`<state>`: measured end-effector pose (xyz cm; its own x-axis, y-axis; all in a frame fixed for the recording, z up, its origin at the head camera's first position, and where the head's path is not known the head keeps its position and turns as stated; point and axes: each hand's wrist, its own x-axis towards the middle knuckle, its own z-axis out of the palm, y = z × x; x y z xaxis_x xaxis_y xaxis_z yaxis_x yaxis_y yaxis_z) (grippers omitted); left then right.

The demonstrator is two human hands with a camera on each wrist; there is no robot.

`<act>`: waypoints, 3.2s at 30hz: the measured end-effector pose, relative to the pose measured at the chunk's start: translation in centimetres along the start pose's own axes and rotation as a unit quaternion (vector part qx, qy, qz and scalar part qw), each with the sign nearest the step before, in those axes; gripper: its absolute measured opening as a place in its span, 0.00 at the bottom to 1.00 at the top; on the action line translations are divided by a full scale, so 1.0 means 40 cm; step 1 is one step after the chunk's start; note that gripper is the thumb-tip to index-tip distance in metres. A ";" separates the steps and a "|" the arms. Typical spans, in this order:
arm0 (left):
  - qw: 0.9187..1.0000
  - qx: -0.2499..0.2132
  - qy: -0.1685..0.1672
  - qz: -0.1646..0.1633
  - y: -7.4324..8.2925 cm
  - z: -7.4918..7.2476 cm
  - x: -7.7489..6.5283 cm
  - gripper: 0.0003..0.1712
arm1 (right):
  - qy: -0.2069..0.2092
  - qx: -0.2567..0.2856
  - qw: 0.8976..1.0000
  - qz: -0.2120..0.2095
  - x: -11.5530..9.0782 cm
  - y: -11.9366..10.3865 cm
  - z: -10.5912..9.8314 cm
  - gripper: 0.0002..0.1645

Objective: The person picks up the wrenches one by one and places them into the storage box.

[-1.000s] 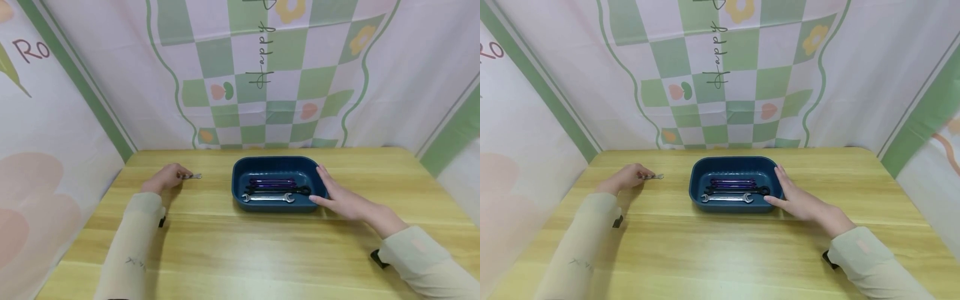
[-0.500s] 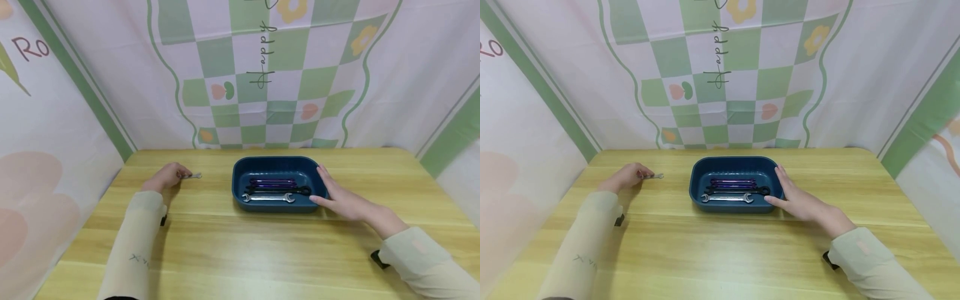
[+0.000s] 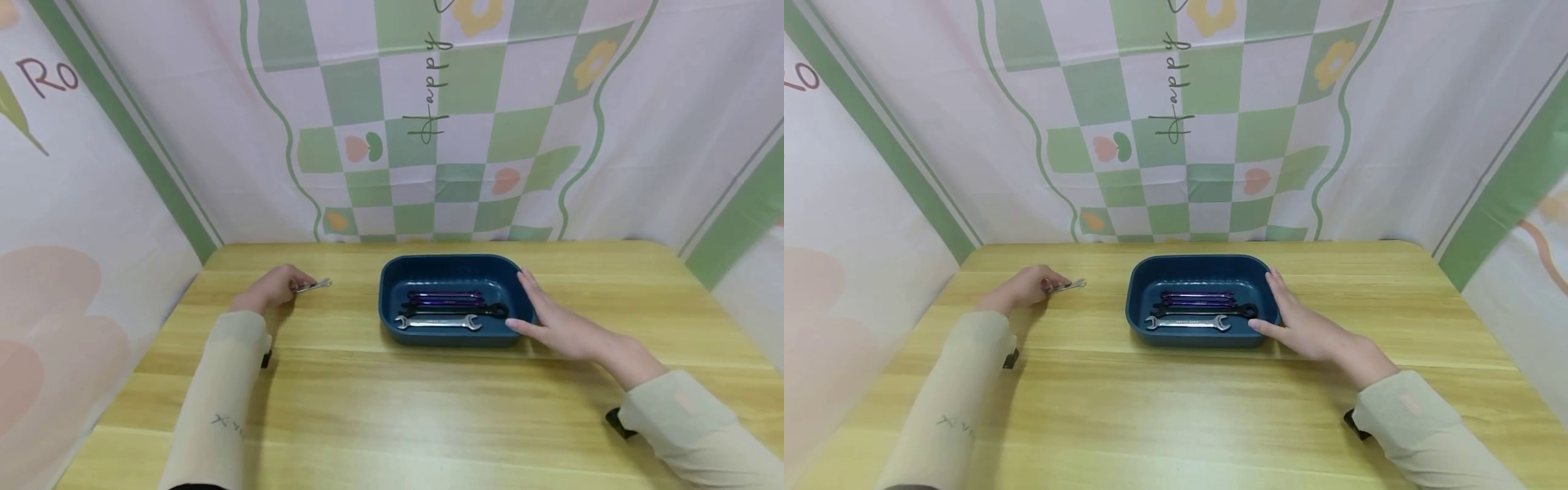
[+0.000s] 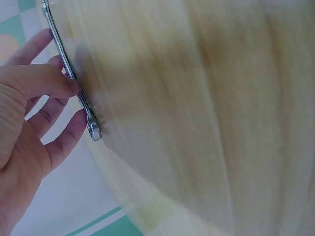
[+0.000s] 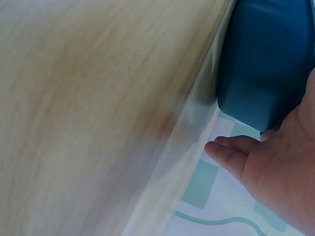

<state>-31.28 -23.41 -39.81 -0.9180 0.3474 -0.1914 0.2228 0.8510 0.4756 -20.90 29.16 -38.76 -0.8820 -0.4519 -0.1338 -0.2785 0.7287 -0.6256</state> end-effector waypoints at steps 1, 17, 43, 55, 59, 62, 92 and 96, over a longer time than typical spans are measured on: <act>1.000 0.001 -0.002 0.002 -0.001 0.000 0.001 0.30 | 0.000 0.000 1.000 0.001 0.000 0.000 0.000 0.58; 0.999 0.022 -0.017 0.042 0.000 -0.005 0.005 0.33 | -0.003 0.003 1.000 0.003 0.001 0.000 0.000 0.58; 0.999 0.017 -0.027 0.027 0.021 -0.007 -0.005 0.35 | -0.006 -0.007 1.000 0.005 0.006 -0.007 -0.004 0.58; 0.999 0.018 -0.029 0.020 0.057 -0.019 -0.014 0.36 | -0.008 -0.006 1.000 0.006 0.007 0.001 -0.004 0.59; 0.999 0.029 -0.030 0.034 0.066 -0.018 -0.010 0.33 | -0.008 -0.005 1.000 0.006 0.004 0.001 -0.004 0.58; 0.998 0.038 -0.031 0.046 0.072 -0.019 -0.009 0.30 | -0.009 -0.002 1.000 0.007 0.004 0.002 -0.003 0.59; 0.993 0.057 -0.035 0.097 0.163 -0.041 -0.024 0.29 | -0.012 0.009 1.000 0.000 0.005 0.006 -0.006 0.59; 0.993 0.052 -0.039 0.095 0.179 -0.046 -0.020 0.36 | -0.011 0.008 1.000 0.001 0.005 0.007 -0.006 0.59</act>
<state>-29.55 -18.30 -34.68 -0.8293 0.5311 -0.1739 0.4255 0.8018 0.4196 -21.26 29.39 -38.76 -0.8735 -0.4624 -0.1522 -0.2705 0.7211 -0.6379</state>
